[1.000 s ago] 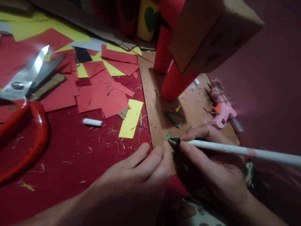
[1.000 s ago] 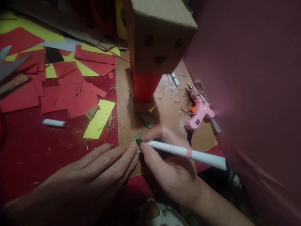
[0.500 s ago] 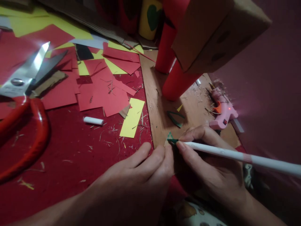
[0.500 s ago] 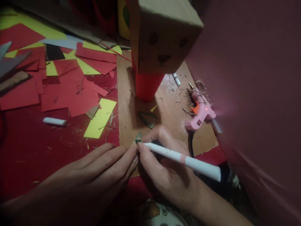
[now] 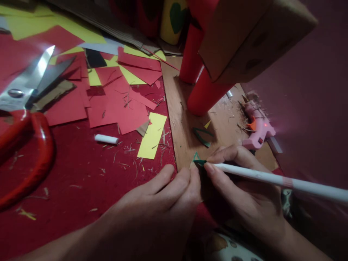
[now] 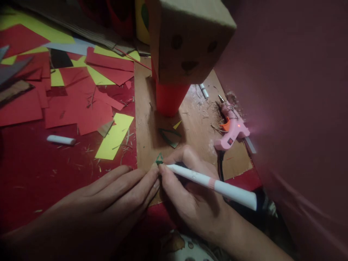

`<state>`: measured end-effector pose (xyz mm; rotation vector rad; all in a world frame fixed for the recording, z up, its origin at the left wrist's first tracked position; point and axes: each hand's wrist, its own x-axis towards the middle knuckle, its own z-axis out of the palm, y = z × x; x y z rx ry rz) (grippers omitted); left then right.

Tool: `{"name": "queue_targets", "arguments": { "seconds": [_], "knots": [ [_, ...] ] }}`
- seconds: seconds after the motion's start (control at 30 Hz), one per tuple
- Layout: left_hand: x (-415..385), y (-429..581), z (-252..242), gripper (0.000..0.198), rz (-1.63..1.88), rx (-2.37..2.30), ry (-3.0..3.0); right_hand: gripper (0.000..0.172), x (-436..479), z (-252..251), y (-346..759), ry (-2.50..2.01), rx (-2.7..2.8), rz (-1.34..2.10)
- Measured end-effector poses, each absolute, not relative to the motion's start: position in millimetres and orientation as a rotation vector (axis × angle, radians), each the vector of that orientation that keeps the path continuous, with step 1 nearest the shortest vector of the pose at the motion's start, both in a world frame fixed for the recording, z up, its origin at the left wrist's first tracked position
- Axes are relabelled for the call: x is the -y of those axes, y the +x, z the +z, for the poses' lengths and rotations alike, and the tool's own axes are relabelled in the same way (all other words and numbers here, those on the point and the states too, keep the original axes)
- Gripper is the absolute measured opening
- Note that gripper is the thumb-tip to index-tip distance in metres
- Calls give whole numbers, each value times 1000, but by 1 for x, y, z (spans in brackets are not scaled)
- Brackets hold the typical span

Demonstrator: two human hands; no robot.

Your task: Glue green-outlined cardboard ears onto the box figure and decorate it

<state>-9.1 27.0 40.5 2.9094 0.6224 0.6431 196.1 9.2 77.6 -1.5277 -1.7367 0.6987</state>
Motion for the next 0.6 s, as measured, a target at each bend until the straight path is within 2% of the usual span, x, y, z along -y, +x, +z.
{"name": "queue_targets", "arguments": {
  "seconds": [0.6],
  "knots": [
    [-26, -6, 39, 45, 724, -672, 2854, 11, -8, 74, 196, -1532, 1688, 739]
  ]
}}
